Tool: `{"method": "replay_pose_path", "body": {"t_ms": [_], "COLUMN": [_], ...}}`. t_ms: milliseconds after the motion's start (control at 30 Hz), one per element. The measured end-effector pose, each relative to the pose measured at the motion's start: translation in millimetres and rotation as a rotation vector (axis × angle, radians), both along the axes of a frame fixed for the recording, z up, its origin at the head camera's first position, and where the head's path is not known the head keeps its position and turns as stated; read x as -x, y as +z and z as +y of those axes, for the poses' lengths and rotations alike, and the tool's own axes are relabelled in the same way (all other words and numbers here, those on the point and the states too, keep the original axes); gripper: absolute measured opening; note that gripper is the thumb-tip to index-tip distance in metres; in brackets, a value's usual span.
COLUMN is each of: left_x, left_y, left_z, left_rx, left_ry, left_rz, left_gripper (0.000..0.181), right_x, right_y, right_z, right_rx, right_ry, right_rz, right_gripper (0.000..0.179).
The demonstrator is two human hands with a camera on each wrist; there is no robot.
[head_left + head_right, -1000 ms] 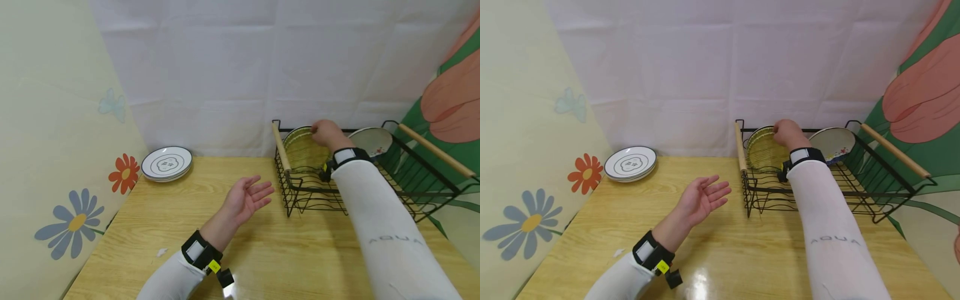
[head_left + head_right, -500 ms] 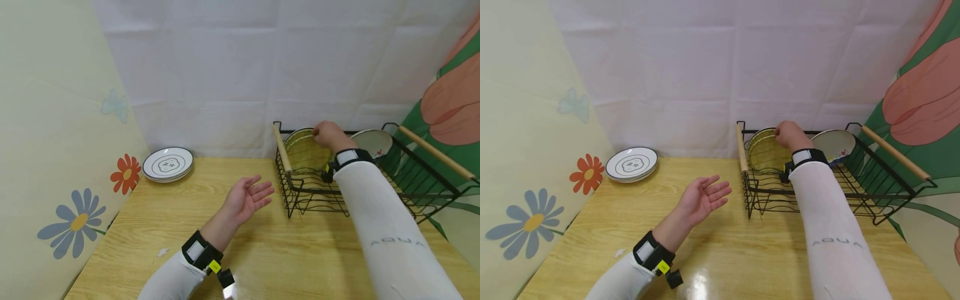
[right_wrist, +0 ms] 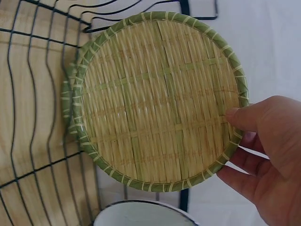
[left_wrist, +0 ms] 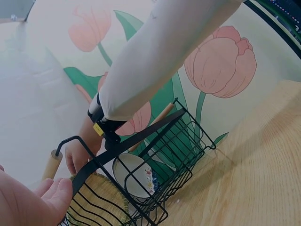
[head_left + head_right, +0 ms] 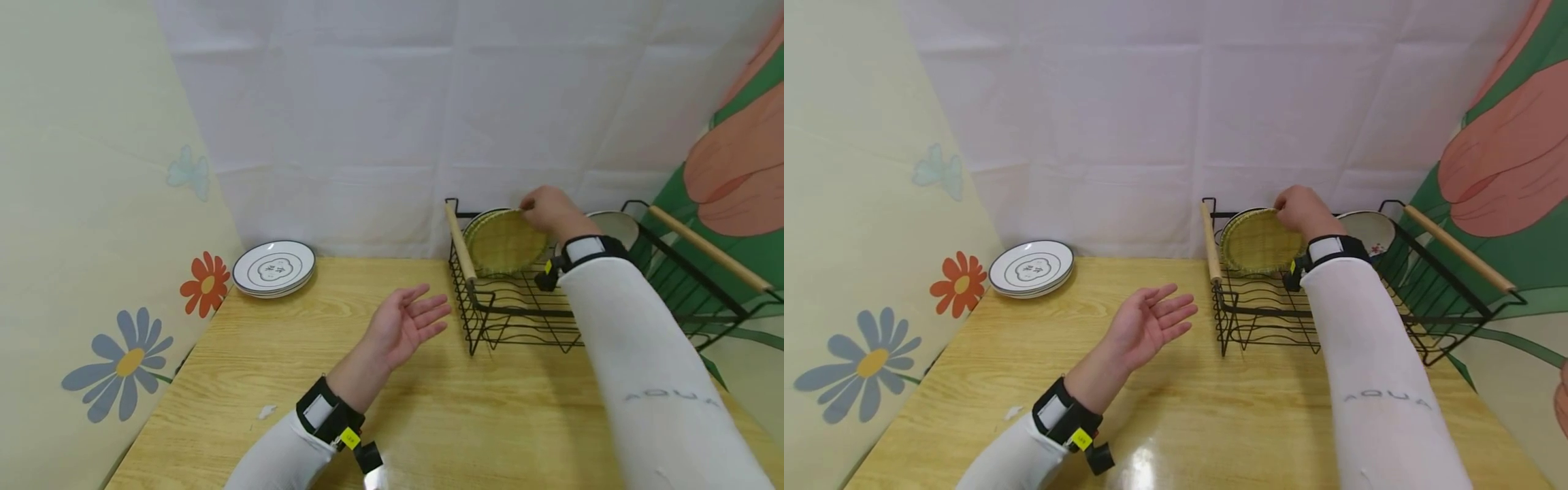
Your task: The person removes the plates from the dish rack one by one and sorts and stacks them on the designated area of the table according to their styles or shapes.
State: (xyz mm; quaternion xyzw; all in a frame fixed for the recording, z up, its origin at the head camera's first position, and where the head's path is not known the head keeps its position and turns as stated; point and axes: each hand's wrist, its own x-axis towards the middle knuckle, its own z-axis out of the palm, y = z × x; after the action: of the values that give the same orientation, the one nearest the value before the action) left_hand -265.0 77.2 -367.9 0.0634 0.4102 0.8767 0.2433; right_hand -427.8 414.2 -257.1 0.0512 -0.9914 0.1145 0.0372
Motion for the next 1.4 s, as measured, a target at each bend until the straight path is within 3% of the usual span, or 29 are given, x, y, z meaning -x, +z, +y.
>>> {"method": "replay_pose_path", "body": {"t_ms": [367, 600, 867, 1000, 1167, 1300, 1400], "left_x": [3.6, 8.9, 16.7, 22.2, 27.3, 29.1, 29.6], "left_y": [2.0, 3.9, 8.4, 12.6, 18.0, 22.2, 25.2], "left_z": [-4.4, -14.6, -38.3, -48.3, -58.3, -64.8, -67.5], "left_rx": [-0.004, 0.015, 0.027, 0.022, 0.018, 0.023, 0.033], "left_ry": [0.013, 0.061, 0.125, 0.165, 0.199, 0.205, 0.209], "left_rz": [0.002, 0.041, 0.078, 0.085, 0.084, 0.07, 0.066], "left_gripper": [0.051, 0.051, 0.05, 0.049, 0.047, 0.045, 0.045], "right_x": [-11.6, -24.5, -36.1, -41.4, -46.3, -49.4, -53.7], "right_y": [50.5, 79.9, 98.0, 101.8, 100.3, 88.3, 74.5], "right_z": [-1, -5, -20, -29, -43, -54, -62], "right_rx": [-0.015, 0.064, 0.229, 0.427, 0.885, 1.218, 1.397], "right_ry": [0.031, 0.057, 0.047, -0.006, -0.034, -0.035, -0.018], "right_rz": [0.077, 0.145, 0.153, 0.136, 0.1, 0.057, 0.028], "right_gripper": [0.039, 0.044, 0.057, 0.055, 0.029, 0.025, 0.027]}}
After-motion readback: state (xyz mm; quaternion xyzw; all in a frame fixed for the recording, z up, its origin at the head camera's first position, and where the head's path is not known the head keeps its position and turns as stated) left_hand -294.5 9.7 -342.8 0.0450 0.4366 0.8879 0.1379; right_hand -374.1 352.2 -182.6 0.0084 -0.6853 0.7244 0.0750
